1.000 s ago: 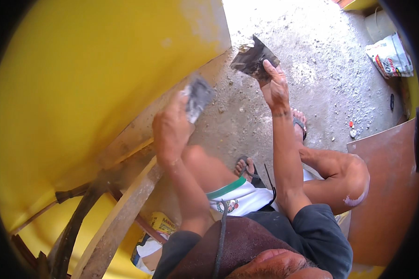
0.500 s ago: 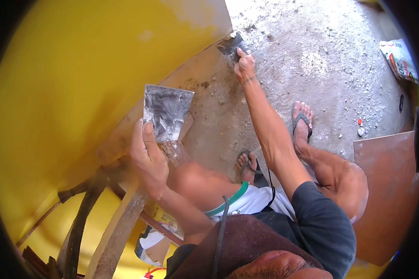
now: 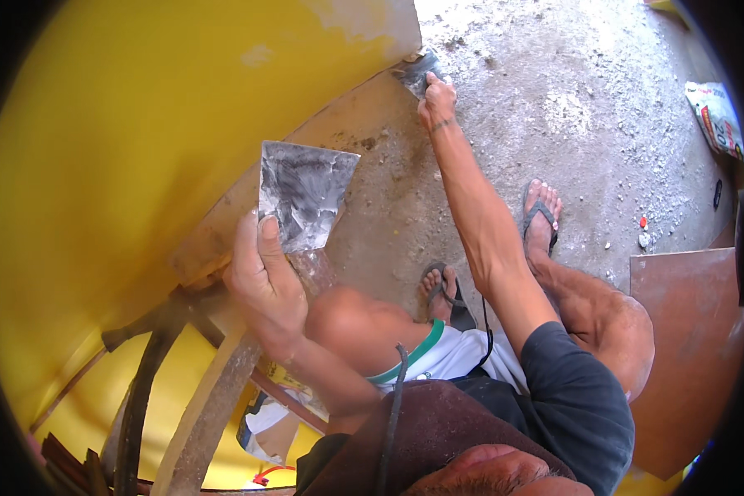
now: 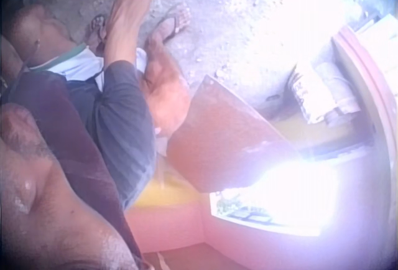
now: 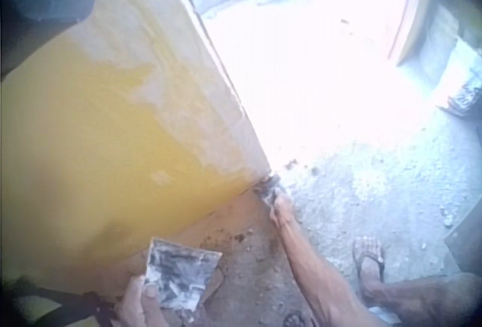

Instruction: Applying and smoothing plaster or joint compound on a wall and ceiling using putty knives.

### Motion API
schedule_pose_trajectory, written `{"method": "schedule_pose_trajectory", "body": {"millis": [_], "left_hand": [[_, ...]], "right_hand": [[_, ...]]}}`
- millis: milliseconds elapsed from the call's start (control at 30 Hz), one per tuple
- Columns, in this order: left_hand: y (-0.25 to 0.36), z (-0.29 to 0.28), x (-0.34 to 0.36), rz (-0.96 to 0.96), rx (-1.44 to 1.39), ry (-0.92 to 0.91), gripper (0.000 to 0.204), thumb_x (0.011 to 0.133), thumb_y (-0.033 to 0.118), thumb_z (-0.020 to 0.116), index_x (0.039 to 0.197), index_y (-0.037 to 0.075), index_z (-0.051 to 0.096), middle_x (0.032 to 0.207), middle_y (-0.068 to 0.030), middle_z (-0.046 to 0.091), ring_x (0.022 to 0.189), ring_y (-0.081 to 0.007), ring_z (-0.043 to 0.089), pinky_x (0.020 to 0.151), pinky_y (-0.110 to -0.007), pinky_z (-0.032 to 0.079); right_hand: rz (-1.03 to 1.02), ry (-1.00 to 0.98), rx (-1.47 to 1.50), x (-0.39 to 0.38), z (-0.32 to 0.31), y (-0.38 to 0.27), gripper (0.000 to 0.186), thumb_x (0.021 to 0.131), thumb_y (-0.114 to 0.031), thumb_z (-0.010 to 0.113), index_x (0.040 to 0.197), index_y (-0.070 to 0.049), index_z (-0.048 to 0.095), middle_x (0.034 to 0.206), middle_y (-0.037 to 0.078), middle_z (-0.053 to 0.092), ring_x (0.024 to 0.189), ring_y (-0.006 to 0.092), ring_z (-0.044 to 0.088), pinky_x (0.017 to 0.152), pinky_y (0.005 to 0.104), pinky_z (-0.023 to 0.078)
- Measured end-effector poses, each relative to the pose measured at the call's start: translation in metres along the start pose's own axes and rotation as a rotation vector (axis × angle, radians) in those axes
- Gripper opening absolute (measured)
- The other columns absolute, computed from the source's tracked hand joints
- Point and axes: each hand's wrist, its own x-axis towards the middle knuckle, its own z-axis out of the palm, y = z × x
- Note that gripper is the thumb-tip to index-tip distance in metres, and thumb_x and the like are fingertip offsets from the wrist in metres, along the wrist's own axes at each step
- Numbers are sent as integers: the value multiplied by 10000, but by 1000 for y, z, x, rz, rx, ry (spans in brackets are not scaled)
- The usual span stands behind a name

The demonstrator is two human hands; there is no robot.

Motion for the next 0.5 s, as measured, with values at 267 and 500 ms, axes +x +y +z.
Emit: {"method": "schedule_pose_trajectory", "body": {"millis": [267, 500], "left_hand": [[4, 2, -2, 44, -32, 37, 262, 992, 179, 443, 901, -60, 497, 694, -94, 405, 652, -201, 368, 606, -327, 340], [-10, -1, -10, 29, 26, 93, 264, 974, 193, 494, 971, -64, 555, 696, -144, 488, 618, -231, 423, 590, -348, 380]], "right_hand": [[-73, -86, -395, 31, 35, 12, 116, 804, -89, 502, 910, -64, 544, 899, 57, 574, 866, 153, 532, 867, 367, 416], [-233, -110, -633, -32, 62, -15, 128, 852, -94, 543, 808, -10, 629, 761, 115, 605, 723, 170, 587, 601, 268, 485]]}}
